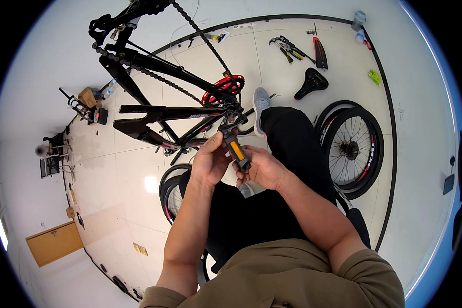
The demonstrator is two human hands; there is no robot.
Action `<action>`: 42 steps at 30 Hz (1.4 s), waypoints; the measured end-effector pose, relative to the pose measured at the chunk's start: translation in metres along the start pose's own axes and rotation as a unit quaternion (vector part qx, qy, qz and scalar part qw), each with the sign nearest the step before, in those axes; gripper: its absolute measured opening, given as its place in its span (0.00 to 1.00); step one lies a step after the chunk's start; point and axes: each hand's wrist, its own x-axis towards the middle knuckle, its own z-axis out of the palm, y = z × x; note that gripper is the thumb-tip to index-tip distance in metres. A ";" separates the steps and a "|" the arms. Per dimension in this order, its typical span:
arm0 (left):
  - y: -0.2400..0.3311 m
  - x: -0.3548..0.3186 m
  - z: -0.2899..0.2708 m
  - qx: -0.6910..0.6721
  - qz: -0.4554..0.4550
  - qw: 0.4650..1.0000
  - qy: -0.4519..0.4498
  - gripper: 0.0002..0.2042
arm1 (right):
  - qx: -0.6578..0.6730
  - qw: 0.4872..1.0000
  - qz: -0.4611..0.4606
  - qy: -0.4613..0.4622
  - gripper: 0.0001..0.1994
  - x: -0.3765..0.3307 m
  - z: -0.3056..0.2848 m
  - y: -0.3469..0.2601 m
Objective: The person attaches a bicycle pedal to the crank arm of a bicycle frame. They hold the frame with one hand and repeatedly insert and remove the pedal with the other hand, testing the fit and alignment.
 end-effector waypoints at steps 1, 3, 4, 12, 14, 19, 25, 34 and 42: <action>0.000 -0.003 0.002 0.011 0.011 1.000 0.019 0.14 | -0.020 1.000 -0.002 0.013 0.18 0.001 0.001 -0.001; 0.001 -0.005 -0.003 0.048 0.033 0.998 0.038 0.10 | -0.039 0.999 0.001 0.035 0.17 0.000 0.005 -0.004; 0.003 -0.007 -0.003 0.067 0.045 0.996 0.048 0.08 | -0.049 0.998 0.003 0.045 0.17 -0.001 0.008 -0.005; 0.011 -0.010 0.011 0.119 0.034 0.988 0.096 0.07 | -0.044 0.998 0.008 0.038 0.15 -0.001 0.010 -0.006; 0.011 -0.008 0.014 0.090 0.012 0.991 0.098 0.08 | -0.041 0.999 0.011 0.033 0.15 0.000 0.009 -0.005; 0.012 -0.010 0.028 0.069 0.014 0.990 0.125 0.09 | -0.047 0.998 0.003 0.037 0.17 0.000 0.008 -0.005; 0.004 -0.010 0.031 0.093 0.042 0.985 0.139 0.12 | -0.056 0.998 0.007 0.031 0.19 -0.002 0.014 -0.009; -0.003 -0.012 0.038 0.091 0.069 0.983 0.147 0.12 | -0.041 0.999 -0.003 0.028 0.18 -0.001 0.012 -0.006; -0.011 -0.008 0.029 0.011 0.050 0.994 0.101 0.12 | -0.032 0.999 -0.010 0.042 0.17 0.002 0.006 -0.002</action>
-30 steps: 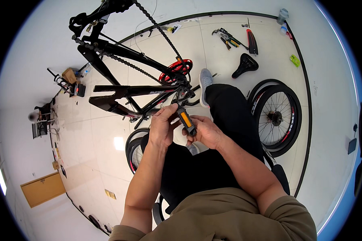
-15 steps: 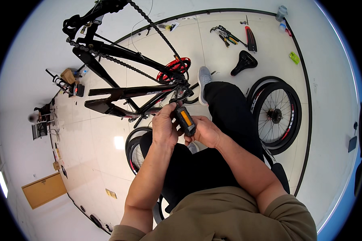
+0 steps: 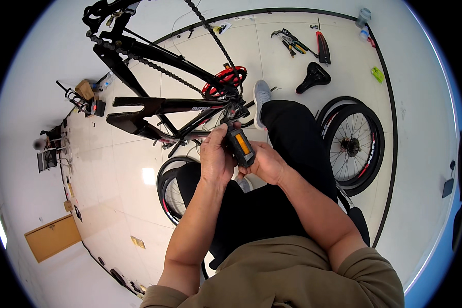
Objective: The person attaches a bicycle pedal to the crank arm of a bicycle frame. They hold the frame with one hand and repeatedly insert and remove the pedal with the other hand, testing the fit and alignment.
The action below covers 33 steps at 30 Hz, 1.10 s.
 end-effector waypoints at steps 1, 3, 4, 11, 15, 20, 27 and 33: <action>-0.001 0.000 0.001 -0.006 0.002 1.000 -0.002 0.12 | 0.003 1.000 -0.002 0.000 0.17 0.000 -0.001 0.000; -0.004 0.000 -0.002 -0.011 0.013 1.000 0.020 0.11 | -0.019 1.000 0.005 0.013 0.17 0.000 0.002 -0.001; -0.004 0.000 -0.003 -0.012 0.018 0.999 0.031 0.11 | -0.029 0.999 0.008 0.019 0.17 0.000 0.004 -0.001; 0.008 -0.005 0.006 0.044 0.027 0.995 0.086 0.08 | -0.035 0.999 0.013 0.020 0.18 -0.001 0.009 -0.006; 0.007 -0.006 0.013 0.024 0.017 0.994 0.108 0.08 | -0.025 0.999 0.006 0.023 0.18 0.001 0.008 -0.003; 0.001 0.003 0.006 -0.006 0.007 0.997 0.072 0.11 | 0.001 1.000 0.000 0.007 0.18 0.002 0.003 -0.002; -0.001 0.014 -0.015 -0.008 -0.033 0.998 -0.056 0.17 | -0.001 1.000 -0.013 -0.006 0.18 0.002 0.000 -0.003; 0.004 0.012 -0.011 0.004 -0.046 0.997 -0.067 0.20 | 0.013 1.000 -0.019 -0.008 0.19 0.002 0.001 -0.005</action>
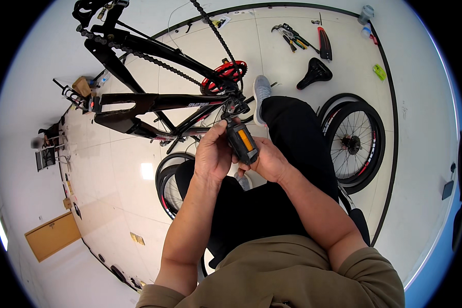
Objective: The person attaches a bicycle pedal to the crank arm of a bicycle frame. They hold the frame with one hand and repeatedly insert and remove the pedal with the other hand, testing the fit and alignment.
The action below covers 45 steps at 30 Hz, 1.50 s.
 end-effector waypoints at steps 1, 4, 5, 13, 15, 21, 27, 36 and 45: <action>0.001 -0.001 0.001 0.002 -0.001 1.000 -0.001 0.20 | 0.003 1.000 0.000 -0.002 0.19 0.000 0.000 -0.001; 0.001 -0.002 0.003 0.009 -0.004 1.000 -0.012 0.20 | 0.008 1.000 0.009 0.003 0.19 0.000 0.001 -0.002; 0.001 -0.002 0.003 0.008 -0.002 1.000 -0.011 0.20 | 0.002 1.000 0.007 0.005 0.19 0.000 0.001 -0.002; 0.001 0.000 0.004 -0.012 -0.024 0.999 0.021 0.20 | -0.014 1.000 0.005 -0.003 0.18 0.001 -0.002 -0.001; 0.003 0.000 0.004 -0.001 -0.019 1.000 0.024 0.20 | -0.012 1.000 0.004 -0.005 0.18 0.000 -0.001 -0.001; 0.005 0.000 0.004 0.001 -0.021 1.000 0.013 0.19 | -0.014 1.000 0.000 0.014 0.19 0.000 0.004 -0.002; 0.004 0.001 0.003 0.001 -0.029 0.999 0.021 0.20 | -0.009 1.000 -0.006 0.005 0.19 -0.002 0.005 -0.003; -0.007 0.005 -0.023 -0.073 -0.053 0.994 -0.062 0.19 | 0.011 1.000 -0.003 -0.002 0.20 0.000 0.000 0.000; -0.024 0.025 -0.025 -0.194 -0.077 0.974 -0.092 0.17 | 0.106 0.993 0.024 -0.050 0.22 -0.002 -0.004 0.001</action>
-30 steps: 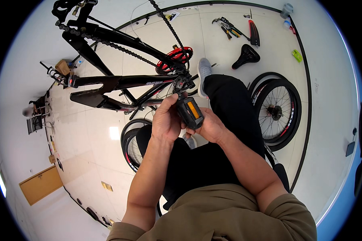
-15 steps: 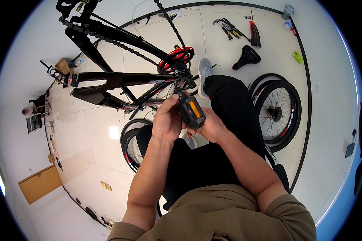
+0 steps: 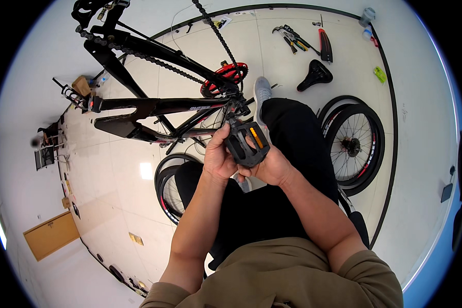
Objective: The person attaches a bicycle pedal to the crank arm of a bicycle frame. They hold the frame with one hand and repeatedly insert and remove the pedal with the other hand, testing the fit and alignment.
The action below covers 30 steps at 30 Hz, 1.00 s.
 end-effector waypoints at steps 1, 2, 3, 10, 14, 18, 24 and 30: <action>-0.001 0.006 -0.005 -0.022 0.004 0.999 -0.023 0.18 | 0.006 1.000 0.004 0.000 0.22 0.001 0.000 0.000; -0.003 0.011 -0.010 -0.043 0.008 0.998 -0.046 0.18 | 0.009 1.000 0.005 -0.003 0.22 0.001 0.000 0.001; -0.005 0.013 -0.015 -0.045 0.008 0.998 -0.043 0.18 | 0.013 1.000 0.007 -0.005 0.22 0.001 0.001 0.001; -0.005 0.018 -0.015 -0.041 -0.008 0.997 -0.058 0.19 | 0.037 0.999 0.003 -0.019 0.21 0.002 0.002 0.000; 0.002 0.006 -0.003 -0.023 0.017 0.999 -0.032 0.20 | 0.023 1.000 -0.008 -0.020 0.21 0.004 -0.002 0.002; 0.016 -0.010 0.009 0.082 -0.015 0.996 0.019 0.18 | 0.005 1.000 -0.009 -0.013 0.21 0.005 -0.003 0.003; 0.025 -0.019 0.035 0.187 0.008 0.978 0.093 0.18 | -0.029 0.999 -0.015 -0.005 0.20 0.006 -0.006 0.000; 0.028 -0.017 0.035 0.172 -0.018 0.982 0.080 0.16 | -0.080 0.996 -0.035 0.035 0.18 0.004 0.003 -0.002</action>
